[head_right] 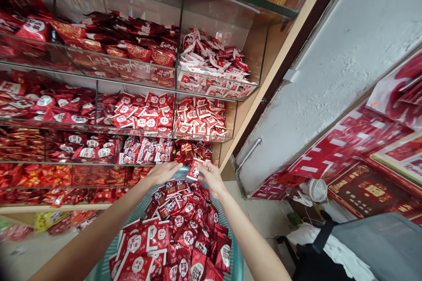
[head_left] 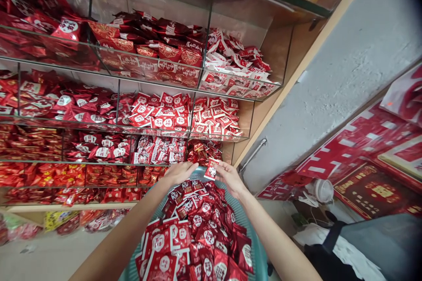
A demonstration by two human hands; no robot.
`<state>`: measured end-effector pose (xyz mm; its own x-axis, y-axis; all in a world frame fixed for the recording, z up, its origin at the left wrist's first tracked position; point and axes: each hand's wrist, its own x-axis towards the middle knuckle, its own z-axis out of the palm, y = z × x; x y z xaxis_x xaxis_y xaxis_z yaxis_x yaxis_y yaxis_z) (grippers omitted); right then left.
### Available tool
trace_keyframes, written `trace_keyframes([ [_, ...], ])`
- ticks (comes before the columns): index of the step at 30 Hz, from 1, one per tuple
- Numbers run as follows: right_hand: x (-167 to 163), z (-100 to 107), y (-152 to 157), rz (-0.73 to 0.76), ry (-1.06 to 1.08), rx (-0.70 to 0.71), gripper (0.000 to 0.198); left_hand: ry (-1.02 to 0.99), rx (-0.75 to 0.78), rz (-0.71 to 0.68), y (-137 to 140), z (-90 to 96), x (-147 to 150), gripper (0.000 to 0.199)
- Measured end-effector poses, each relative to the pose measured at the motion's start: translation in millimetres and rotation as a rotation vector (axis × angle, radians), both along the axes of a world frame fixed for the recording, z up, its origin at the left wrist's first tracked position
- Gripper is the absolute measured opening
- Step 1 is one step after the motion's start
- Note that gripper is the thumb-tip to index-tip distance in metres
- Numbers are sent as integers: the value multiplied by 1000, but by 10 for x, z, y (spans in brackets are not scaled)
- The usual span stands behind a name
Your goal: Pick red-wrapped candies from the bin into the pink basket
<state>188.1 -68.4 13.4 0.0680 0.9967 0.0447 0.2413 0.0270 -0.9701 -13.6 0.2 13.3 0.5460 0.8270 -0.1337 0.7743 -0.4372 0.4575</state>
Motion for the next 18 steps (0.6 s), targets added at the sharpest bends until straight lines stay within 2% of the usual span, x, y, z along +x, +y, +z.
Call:
trace_keyframes([
  [3,-90,23,-122,47,183,-67,37,7,-11,11,-10,15,6,79],
  [5,-176,9,-188,103,201,-70,33,12,-26,21,-14,18,6,80],
  [6,-232,-1,-223,143,132,-44,28,13,-31,23,-15,17,4,81],
  [9,-460,-19,-328,281,-287,99,17,7,-30,23,-9,6,-10,82],
  [13,-833,-8,-381,398,-735,208,18,-34,-63,13,20,-12,-36,78],
  [16,-1070,-25,-319,420,-928,201,18,-49,-87,15,46,-21,-47,77],
  [18,-1183,-58,-263,408,-969,196,19,-50,-86,15,59,-26,-48,76],
])
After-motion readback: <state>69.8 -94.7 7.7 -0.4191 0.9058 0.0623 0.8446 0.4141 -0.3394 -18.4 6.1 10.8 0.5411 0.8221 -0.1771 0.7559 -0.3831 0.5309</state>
